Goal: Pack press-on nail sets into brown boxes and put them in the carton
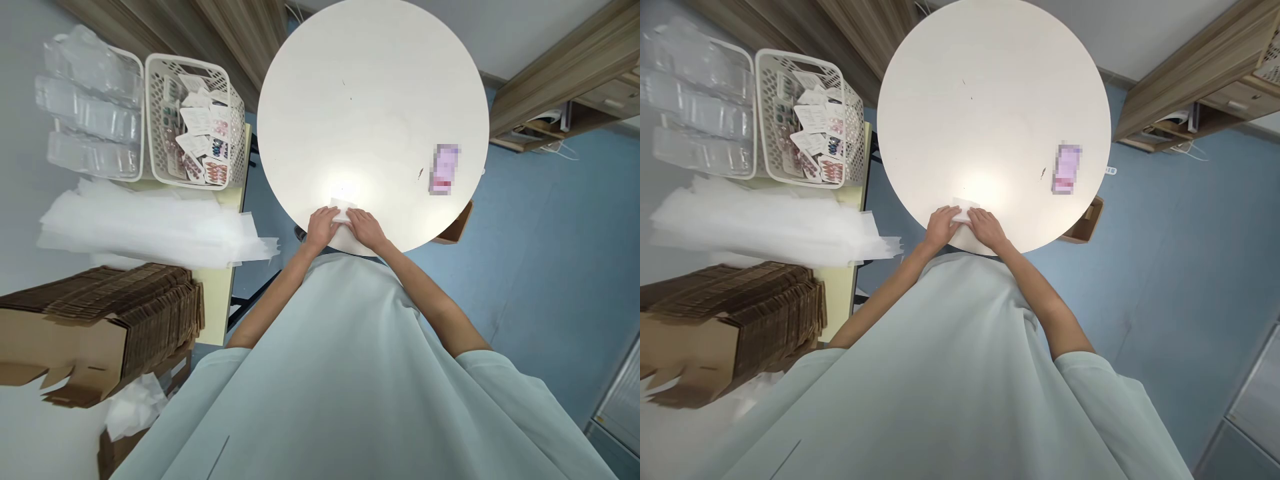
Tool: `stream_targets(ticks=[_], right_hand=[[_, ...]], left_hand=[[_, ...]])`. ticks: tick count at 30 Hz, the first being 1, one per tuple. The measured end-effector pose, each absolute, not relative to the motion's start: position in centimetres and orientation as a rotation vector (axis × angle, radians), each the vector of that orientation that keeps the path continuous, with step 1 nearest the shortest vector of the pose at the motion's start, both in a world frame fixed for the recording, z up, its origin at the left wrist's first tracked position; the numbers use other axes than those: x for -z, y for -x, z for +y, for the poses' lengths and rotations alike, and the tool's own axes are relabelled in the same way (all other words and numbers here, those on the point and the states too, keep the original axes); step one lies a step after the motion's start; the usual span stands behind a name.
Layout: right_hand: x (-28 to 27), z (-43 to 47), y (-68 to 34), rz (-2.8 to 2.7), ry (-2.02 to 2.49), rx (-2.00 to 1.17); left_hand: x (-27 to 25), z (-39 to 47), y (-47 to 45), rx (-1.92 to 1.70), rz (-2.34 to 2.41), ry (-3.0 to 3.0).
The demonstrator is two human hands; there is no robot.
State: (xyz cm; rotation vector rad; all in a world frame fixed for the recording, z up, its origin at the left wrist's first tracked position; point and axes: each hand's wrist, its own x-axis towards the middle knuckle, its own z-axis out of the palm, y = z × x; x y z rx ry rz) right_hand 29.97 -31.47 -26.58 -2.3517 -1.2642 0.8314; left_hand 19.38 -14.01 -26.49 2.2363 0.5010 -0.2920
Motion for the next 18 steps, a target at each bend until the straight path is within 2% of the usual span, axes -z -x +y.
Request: stream_targets(ticks=[7,18], right_hand=[[25.9,-28.5,-32.2,-1.061,2.394,-0.76],[26.1,-26.0,-34.2,-1.144,2.478,-0.754]], left_hand=[[26.3,-12.8,-22.9,0.357,0.648,-2.249],[26.1,-13.5,-23.7,0.385,0.822,-2.413]])
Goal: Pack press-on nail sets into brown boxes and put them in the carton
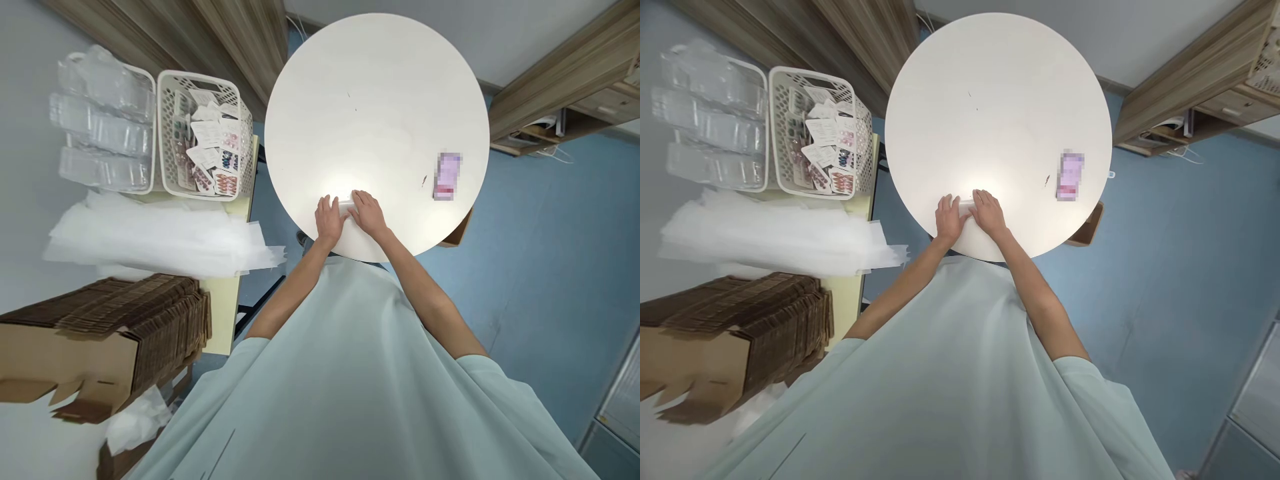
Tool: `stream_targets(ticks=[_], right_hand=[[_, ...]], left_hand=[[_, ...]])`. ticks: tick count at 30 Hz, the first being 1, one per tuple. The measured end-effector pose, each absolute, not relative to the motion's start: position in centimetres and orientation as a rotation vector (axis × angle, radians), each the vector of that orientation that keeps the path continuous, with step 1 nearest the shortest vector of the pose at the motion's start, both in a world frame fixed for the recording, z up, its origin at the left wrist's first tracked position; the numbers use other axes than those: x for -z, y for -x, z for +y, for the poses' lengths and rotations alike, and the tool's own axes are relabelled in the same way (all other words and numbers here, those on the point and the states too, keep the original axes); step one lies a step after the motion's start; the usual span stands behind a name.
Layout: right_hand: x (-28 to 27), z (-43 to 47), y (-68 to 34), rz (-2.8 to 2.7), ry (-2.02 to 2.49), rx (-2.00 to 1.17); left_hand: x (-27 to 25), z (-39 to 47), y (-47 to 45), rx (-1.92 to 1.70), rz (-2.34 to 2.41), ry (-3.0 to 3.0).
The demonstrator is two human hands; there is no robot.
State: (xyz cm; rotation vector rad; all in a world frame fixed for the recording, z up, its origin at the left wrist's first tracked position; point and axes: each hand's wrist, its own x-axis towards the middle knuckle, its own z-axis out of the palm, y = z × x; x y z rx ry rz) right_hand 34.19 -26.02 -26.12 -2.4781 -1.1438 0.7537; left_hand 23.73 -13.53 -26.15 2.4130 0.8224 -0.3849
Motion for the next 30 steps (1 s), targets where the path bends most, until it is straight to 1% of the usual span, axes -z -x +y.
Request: stream_targets(ticks=[6,13,17,22,30], right_hand=[[26.5,-24.4,-34.9,-0.999,2.608,-0.792],[26.0,-24.4,-32.2,-0.44,2.612,-0.984],[25.5,-22.8,-28.8,-0.251,2.572,-0.996],[26.2,-18.0,-26.1,-0.178,2.552,-0.987],[26.2,-12.0,-24.5,-0.323,2.54,-1.028]], left_hand=[[26.3,-12.6,-24.1,0.459,0.811,-2.429],[26.4,-9.2,-22.3,0.391,0.726,-2.436],[26.5,-5.4,-19.2,0.379,0.694,-2.385],[26.7,-1.3,-15.1,0.363,0.613,-2.318],[25.8,1.1,-12.4,0.44,0.671,-2.326]])
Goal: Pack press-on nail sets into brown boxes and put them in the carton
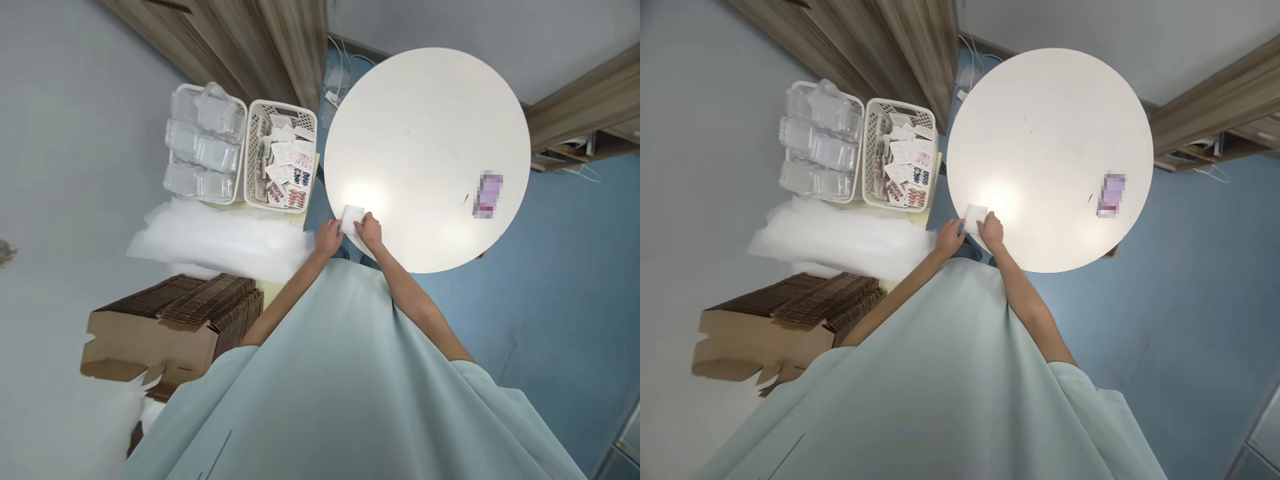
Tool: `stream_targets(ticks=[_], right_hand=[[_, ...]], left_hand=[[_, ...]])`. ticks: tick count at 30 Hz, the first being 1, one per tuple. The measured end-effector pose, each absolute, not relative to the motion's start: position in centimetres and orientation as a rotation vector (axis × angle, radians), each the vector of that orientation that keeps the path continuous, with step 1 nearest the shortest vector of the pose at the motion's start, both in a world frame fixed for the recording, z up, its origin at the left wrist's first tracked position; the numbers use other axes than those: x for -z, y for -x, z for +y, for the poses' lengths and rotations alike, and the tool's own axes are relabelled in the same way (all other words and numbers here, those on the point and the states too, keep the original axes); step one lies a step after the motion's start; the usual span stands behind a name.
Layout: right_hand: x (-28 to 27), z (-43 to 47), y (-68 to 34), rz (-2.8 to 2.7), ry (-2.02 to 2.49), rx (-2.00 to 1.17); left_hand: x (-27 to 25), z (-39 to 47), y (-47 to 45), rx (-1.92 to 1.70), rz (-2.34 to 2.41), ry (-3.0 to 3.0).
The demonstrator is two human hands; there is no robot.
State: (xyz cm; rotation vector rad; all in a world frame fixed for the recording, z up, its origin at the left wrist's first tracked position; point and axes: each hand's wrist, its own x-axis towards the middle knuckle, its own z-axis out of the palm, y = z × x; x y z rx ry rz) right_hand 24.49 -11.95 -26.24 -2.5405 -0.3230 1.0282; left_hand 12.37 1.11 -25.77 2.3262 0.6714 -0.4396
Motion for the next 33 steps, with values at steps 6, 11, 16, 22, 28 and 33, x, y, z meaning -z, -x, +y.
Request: stream_targets(ticks=[6,11,16,22,28,33], right_hand=[[23.6,-13.3,-24.9,-0.42,2.512,-1.021],[19.8,-15.5,-23.6,-0.635,2.179,-1.023],[15.4,-16.4,-20.1,-0.807,1.883,-1.108],[12.5,-15.9,-14.9,-0.936,1.782,-1.176],[10.6,-14.5,-9.1,-1.095,1.73,-1.214],[8.3,-12.7,-2.7,-1.188,1.682,-1.163]], left_hand=[[22.1,1.1,-11.9,0.353,0.739,-2.453],[18.2,-1.2,-11.4,0.319,0.89,-2.498],[15.3,-3.6,-9.5,0.539,1.104,-2.369],[13.2,-5.1,-5.1,0.578,1.191,-2.296],[10.9,-4.8,1.8,0.514,1.206,-2.274],[7.9,-3.3,8.6,0.481,1.258,-2.248]])
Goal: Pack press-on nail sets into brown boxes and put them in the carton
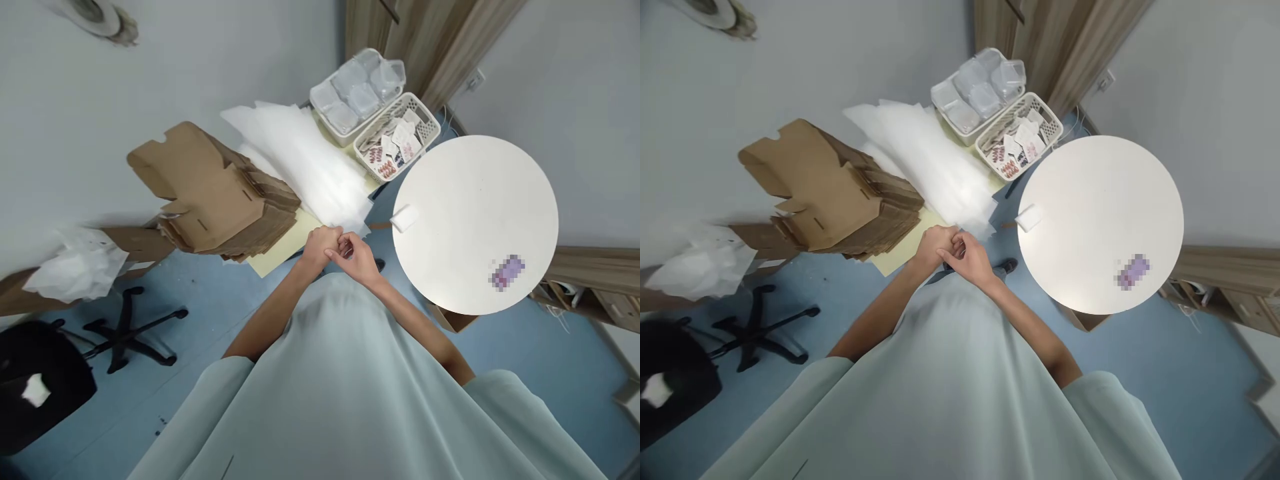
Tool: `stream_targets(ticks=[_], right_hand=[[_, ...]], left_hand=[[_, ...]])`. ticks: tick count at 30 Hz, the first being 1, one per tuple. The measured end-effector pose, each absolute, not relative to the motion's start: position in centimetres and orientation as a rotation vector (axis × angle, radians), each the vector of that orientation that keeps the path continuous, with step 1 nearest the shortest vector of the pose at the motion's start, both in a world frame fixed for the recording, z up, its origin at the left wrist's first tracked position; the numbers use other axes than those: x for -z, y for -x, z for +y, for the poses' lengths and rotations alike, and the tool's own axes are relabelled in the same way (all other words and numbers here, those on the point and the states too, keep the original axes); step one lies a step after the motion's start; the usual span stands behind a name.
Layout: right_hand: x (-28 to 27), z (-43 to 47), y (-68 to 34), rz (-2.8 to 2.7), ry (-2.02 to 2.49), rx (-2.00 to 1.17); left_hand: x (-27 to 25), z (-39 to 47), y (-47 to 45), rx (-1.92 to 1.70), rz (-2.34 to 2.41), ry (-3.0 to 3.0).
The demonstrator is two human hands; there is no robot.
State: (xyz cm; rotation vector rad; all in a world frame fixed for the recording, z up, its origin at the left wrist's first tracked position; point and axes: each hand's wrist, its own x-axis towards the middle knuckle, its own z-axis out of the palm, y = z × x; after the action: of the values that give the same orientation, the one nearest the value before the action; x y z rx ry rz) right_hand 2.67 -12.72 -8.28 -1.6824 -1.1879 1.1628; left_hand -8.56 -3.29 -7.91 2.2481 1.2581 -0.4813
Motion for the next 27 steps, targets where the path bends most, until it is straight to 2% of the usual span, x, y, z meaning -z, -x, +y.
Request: stream_targets(ticks=[11,16,21,27], right_hand=[[3.5,-8.3,11.5,-1.348,1.617,-1.158],[3.2,-6.9,14.1,-1.416,1.586,-1.167],[3.6,-6.6,14.7,-1.43,1.638,-1.125],[4.7,-5.1,15.9,-1.696,1.763,-1.054]], left_hand=[[3.2,0.4,24.1,0.309,1.331,-2.183],[5.2,2.6,31.4,0.019,1.484,-2.16],[8.5,4.9,35.6,0.048,1.461,-2.148],[8.9,5.3,36.0,0.083,1.449,-2.188]])
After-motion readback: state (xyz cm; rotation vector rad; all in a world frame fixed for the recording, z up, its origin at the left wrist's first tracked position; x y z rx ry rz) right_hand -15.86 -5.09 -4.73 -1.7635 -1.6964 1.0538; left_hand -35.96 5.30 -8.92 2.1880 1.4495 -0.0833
